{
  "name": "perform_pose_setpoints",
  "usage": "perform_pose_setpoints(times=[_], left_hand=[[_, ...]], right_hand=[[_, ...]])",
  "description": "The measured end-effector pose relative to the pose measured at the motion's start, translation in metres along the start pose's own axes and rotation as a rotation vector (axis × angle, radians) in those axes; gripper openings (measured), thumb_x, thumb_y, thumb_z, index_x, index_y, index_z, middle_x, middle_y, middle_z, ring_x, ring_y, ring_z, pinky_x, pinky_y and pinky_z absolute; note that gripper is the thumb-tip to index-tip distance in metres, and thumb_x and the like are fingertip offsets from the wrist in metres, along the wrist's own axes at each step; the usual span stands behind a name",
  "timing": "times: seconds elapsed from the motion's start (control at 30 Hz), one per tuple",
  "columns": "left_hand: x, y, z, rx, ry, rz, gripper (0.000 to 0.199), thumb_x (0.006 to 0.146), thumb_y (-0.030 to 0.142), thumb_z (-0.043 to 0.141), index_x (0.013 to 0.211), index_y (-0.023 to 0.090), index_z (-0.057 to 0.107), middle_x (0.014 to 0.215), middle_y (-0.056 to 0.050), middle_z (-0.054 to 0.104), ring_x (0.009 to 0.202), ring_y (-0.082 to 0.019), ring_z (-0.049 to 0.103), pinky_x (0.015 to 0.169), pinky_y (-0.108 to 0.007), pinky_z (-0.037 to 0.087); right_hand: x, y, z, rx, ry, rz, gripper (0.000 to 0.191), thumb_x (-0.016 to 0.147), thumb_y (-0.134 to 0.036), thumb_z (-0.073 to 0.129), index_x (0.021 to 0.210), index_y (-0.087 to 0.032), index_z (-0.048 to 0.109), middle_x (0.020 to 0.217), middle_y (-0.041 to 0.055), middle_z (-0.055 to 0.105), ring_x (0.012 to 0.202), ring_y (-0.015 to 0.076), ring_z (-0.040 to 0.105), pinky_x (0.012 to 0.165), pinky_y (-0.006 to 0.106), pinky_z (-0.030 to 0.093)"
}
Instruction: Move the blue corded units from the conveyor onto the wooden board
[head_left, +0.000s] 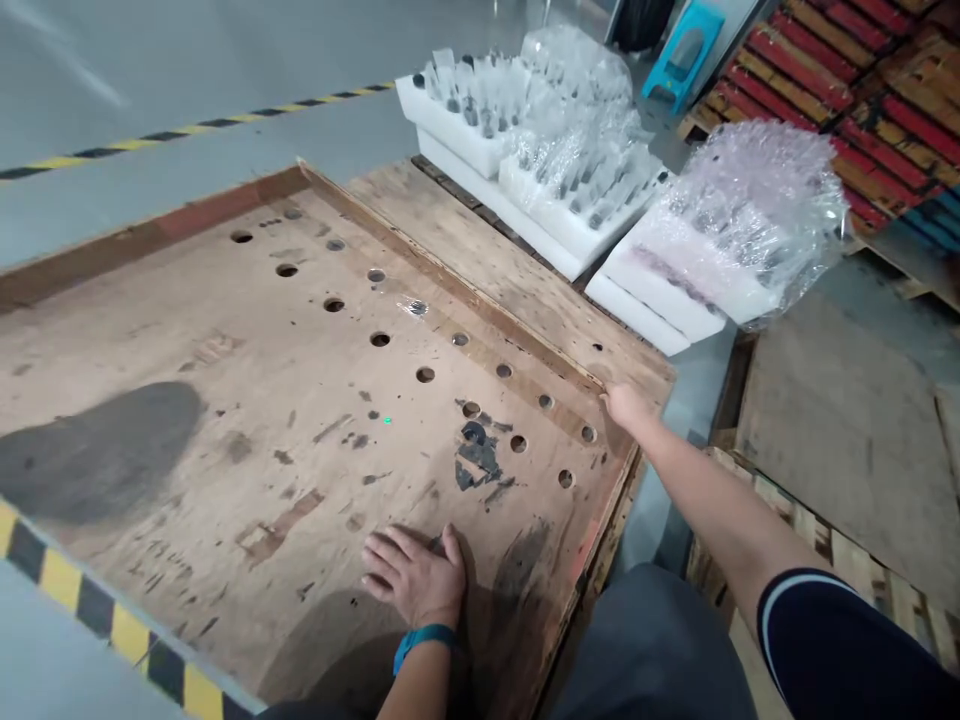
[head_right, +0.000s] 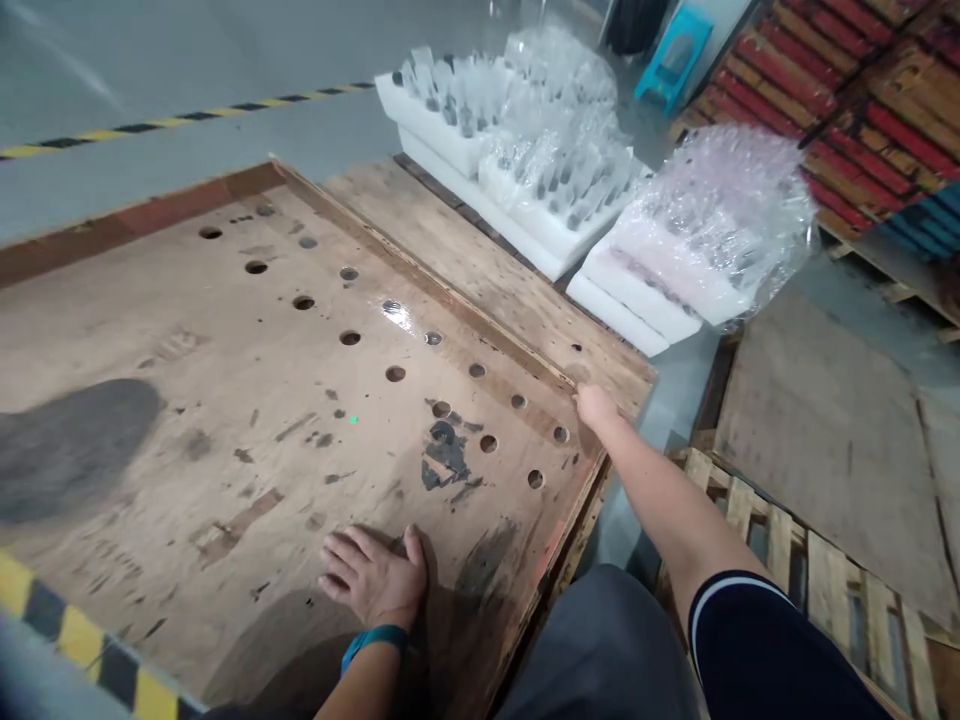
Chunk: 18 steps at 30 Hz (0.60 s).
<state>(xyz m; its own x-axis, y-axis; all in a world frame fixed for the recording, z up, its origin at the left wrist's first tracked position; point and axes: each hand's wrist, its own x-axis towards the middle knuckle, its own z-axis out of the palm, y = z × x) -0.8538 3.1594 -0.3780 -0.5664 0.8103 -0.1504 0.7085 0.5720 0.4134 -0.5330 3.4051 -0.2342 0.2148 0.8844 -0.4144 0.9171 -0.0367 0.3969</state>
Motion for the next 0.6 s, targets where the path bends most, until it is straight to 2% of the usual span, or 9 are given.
perform_pose_setpoints(times=[0.2,0.4,0.6], left_hand=[[0.000,0.000,0.000,-0.018,0.022,-0.001,0.085,0.097,0.053,0.034,0.157,-0.006,0.018,0.163,-0.036,0.020,0.156,-0.045,0.014,0.122,-0.069,0.017],[-0.001,-0.001,0.001,-0.021,0.037,0.013,0.087,0.097,0.053,0.036,0.157,-0.006,0.019,0.162,-0.037,0.022,0.155,-0.046,0.017,0.121,-0.070,0.018],[-0.001,-0.003,0.003,-0.024,0.047,0.014,0.086,0.097,0.055,0.033,0.157,-0.006,0.021,0.162,-0.037,0.023,0.155,-0.046,0.017,0.121,-0.070,0.018]], right_hand=[[0.006,0.011,0.017,0.077,0.114,-0.048,0.033,0.101,-0.025,0.044,0.115,-0.013,0.071,0.120,0.0166,0.071,0.114,0.0264,0.064,0.099,0.033,0.046],[0.014,0.015,0.032,0.150,0.183,-0.031,0.028,0.096,-0.025,0.052,0.105,-0.011,0.074,0.105,0.0184,0.073,0.101,0.0282,0.066,0.090,0.035,0.047],[0.015,0.018,0.045,0.249,0.318,-0.063,0.028,0.096,-0.025,0.047,0.101,-0.016,0.073,0.100,0.0129,0.072,0.098,0.0261,0.063,0.088,0.034,0.047]])
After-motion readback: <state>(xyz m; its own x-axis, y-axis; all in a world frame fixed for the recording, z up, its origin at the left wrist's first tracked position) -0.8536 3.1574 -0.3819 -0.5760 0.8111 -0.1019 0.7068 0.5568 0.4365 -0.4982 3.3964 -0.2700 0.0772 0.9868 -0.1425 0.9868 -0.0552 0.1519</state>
